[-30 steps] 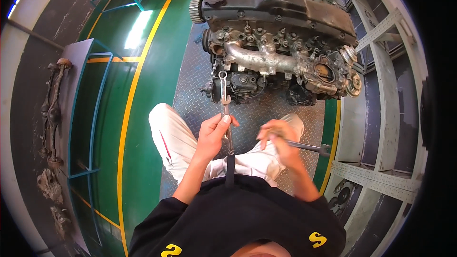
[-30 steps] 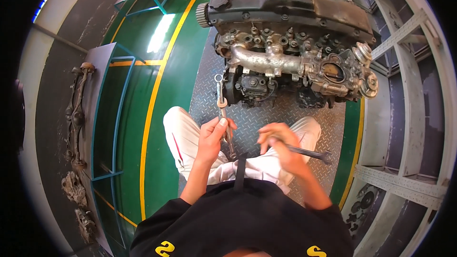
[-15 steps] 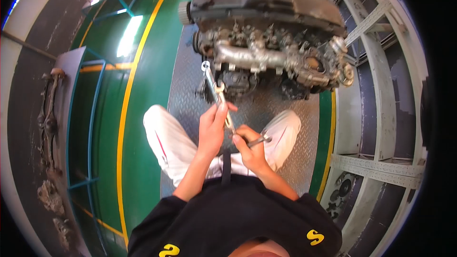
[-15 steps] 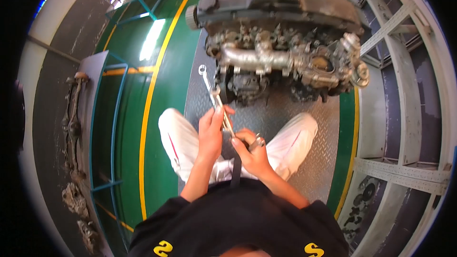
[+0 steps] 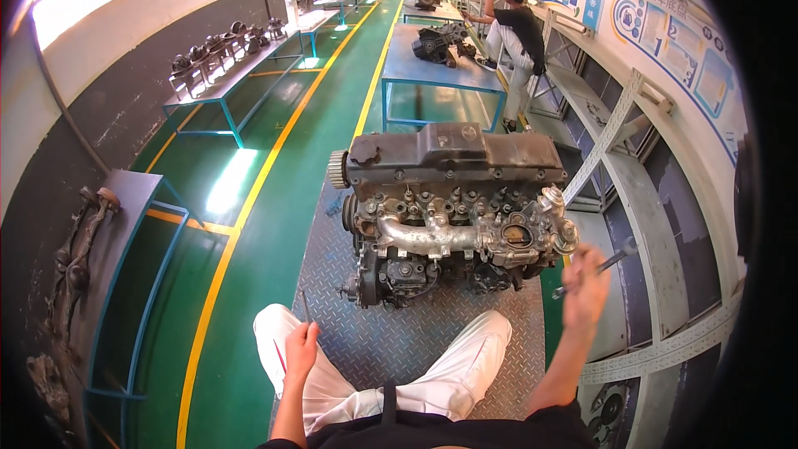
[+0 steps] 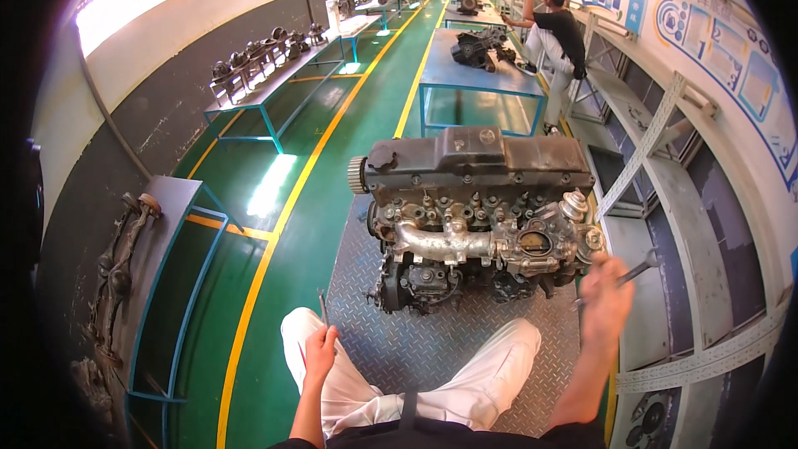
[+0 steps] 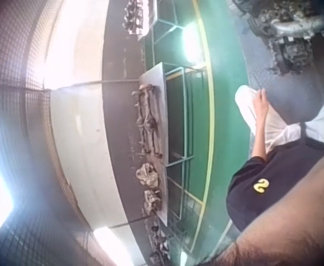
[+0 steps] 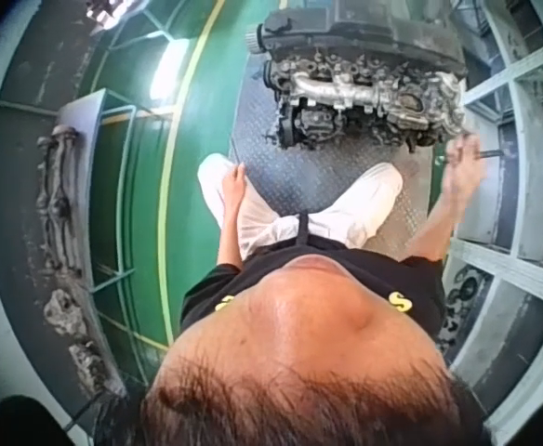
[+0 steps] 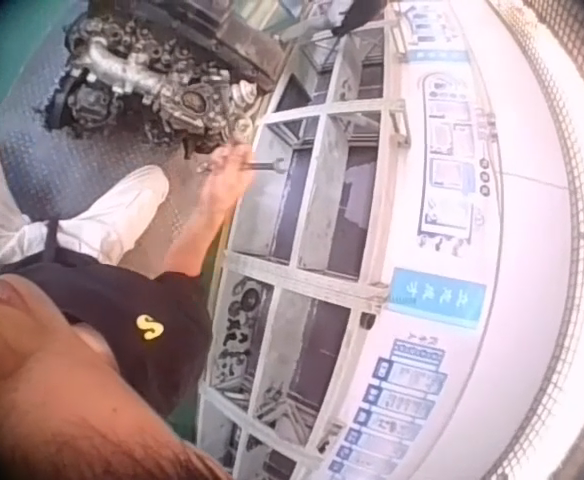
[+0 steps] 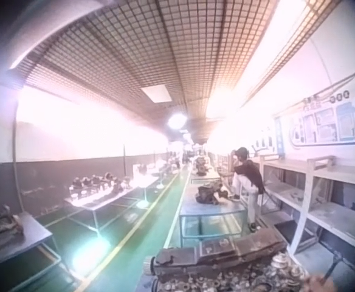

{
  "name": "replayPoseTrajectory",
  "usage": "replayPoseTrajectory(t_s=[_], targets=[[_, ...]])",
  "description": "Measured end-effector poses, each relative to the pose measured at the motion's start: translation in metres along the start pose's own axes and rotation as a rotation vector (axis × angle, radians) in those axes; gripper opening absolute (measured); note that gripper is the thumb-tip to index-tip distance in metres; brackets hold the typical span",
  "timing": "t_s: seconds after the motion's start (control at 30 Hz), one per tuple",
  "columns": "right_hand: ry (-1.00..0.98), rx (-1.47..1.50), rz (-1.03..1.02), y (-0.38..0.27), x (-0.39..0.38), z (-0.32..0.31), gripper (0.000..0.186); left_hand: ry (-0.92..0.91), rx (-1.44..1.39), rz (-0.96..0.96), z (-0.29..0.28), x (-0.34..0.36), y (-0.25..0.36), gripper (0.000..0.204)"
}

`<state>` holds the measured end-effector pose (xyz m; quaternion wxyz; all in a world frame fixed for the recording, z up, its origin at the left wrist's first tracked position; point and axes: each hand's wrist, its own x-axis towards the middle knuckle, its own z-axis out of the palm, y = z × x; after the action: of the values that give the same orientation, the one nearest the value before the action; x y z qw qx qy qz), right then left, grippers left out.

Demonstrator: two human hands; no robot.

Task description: The person opens and handles a small box with another person, then walks over to an engine on a platform, sits down, and uses wrenches to work on the engine components.

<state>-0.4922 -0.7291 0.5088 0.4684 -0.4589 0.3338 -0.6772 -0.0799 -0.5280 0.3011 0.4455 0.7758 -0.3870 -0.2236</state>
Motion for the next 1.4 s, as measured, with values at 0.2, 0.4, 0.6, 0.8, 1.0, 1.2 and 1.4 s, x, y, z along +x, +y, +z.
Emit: replayPoseTrajectory(t_s=[0.2, 0.4, 0.6, 0.8, 1.0, 1.2, 1.4], targets=[[-0.007, -0.114, -0.070, -0.030, 0.110, -0.043, 0.025, 0.010, 0.164, -0.091, -0.015, -0.003, -0.042, 0.035], [0.108, -0.130, -0.102, -0.024, 0.200, -0.063, 0.022, 0.023, 0.199, -0.002, -0.015, -0.007, -0.050, 0.034], [0.129, -0.222, 0.040, 0.007, 0.254, -0.094, 0.018, -0.042, 0.086, -0.063, -0.017, -0.004, -0.066, 0.035], [0.080, -0.295, 0.073, 0.029, 0.256, -0.078, 0.019, -0.055, -0.138, -0.109, -0.022, -0.005, -0.048, 0.033], [0.133, -0.349, 0.072, 0.038, 0.268, -0.084, 0.019, -0.055, -0.098, -0.060, -0.018, -0.002, -0.063, 0.032], [0.252, -0.444, 0.092, 0.063, 0.288, -0.095, 0.018, -0.066, -0.094, -0.038, -0.019, -0.003, -0.074, 0.033], [0.263, -0.483, 0.168, 0.068, 0.283, -0.080, 0.018, -0.025, -0.178, -0.051, -0.026, -0.011, -0.063, 0.033]])
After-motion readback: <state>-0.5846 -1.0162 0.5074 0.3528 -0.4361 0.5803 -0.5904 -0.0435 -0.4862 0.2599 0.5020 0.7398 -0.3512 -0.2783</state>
